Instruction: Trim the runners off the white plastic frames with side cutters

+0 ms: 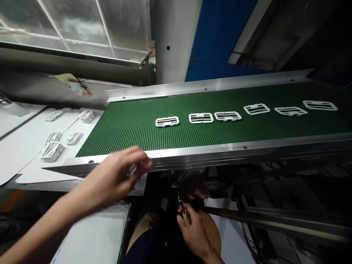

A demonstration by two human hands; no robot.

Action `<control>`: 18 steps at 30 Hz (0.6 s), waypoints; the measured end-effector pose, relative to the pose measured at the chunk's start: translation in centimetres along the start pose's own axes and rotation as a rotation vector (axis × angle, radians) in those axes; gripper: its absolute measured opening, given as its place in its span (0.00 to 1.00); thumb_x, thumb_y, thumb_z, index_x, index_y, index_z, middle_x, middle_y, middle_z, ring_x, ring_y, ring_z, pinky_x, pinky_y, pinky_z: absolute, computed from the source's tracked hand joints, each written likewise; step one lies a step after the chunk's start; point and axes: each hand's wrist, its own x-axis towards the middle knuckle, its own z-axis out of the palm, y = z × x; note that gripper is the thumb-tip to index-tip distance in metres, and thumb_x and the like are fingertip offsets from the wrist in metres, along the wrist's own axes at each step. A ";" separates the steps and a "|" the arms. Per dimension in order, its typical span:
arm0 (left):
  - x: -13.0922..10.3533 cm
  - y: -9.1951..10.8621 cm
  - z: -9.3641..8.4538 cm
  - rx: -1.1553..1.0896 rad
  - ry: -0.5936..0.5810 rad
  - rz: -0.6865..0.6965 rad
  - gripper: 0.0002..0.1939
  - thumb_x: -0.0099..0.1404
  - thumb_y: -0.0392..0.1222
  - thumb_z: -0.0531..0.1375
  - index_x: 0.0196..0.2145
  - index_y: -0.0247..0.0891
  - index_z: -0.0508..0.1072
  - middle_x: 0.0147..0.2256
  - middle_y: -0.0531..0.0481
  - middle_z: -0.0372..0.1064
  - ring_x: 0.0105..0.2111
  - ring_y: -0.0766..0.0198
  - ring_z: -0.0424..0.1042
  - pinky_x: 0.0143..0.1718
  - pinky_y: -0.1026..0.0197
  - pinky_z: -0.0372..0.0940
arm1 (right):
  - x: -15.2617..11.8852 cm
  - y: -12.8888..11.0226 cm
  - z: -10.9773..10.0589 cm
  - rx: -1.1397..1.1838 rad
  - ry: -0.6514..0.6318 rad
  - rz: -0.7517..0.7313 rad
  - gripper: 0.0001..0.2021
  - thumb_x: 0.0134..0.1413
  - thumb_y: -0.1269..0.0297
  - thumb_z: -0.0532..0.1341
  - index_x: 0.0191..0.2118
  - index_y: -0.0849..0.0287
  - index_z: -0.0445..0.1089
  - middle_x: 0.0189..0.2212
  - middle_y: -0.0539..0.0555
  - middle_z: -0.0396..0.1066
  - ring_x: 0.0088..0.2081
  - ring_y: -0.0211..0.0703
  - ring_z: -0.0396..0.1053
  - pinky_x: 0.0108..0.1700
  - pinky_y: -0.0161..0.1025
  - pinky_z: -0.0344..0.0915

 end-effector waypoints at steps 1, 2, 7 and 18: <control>2.2 -0.4 -1.0 0.103 0.027 -0.002 0.13 0.66 0.45 0.50 0.36 0.37 0.72 0.36 0.45 0.69 0.34 0.59 0.68 0.34 0.61 0.63 | -0.2 -0.1 0.0 0.000 0.001 -0.009 0.05 0.53 0.64 0.54 0.37 0.57 0.64 0.33 0.53 0.69 0.35 0.41 0.68 0.37 0.33 0.64; 4.4 -1.0 -1.6 0.219 0.048 -0.008 0.13 0.65 0.46 0.52 0.37 0.37 0.72 0.36 0.45 0.69 0.33 0.59 0.68 0.34 0.60 0.62 | -0.3 -0.2 -0.1 0.000 0.001 -0.012 0.06 0.54 0.64 0.54 0.37 0.57 0.64 0.33 0.54 0.69 0.36 0.42 0.68 0.37 0.34 0.64; 13.6 -5.1 -1.6 0.340 0.037 -0.131 0.25 0.64 0.51 0.51 0.52 0.29 0.65 0.43 0.39 0.66 0.39 0.56 0.66 0.39 0.58 0.60 | -1.0 1.3 0.2 -0.006 0.002 -0.023 0.07 0.53 0.65 0.54 0.38 0.58 0.63 0.33 0.55 0.69 0.35 0.42 0.69 0.38 0.34 0.64; 13.4 -5.6 -1.5 -0.145 0.134 -0.336 0.13 0.52 0.48 0.63 0.28 0.37 0.67 0.22 0.50 0.65 0.21 0.64 0.63 0.19 0.65 0.54 | -0.5 1.9 0.0 0.083 0.063 0.056 0.09 0.54 0.60 0.55 0.38 0.59 0.64 0.31 0.55 0.70 0.34 0.44 0.69 0.36 0.35 0.64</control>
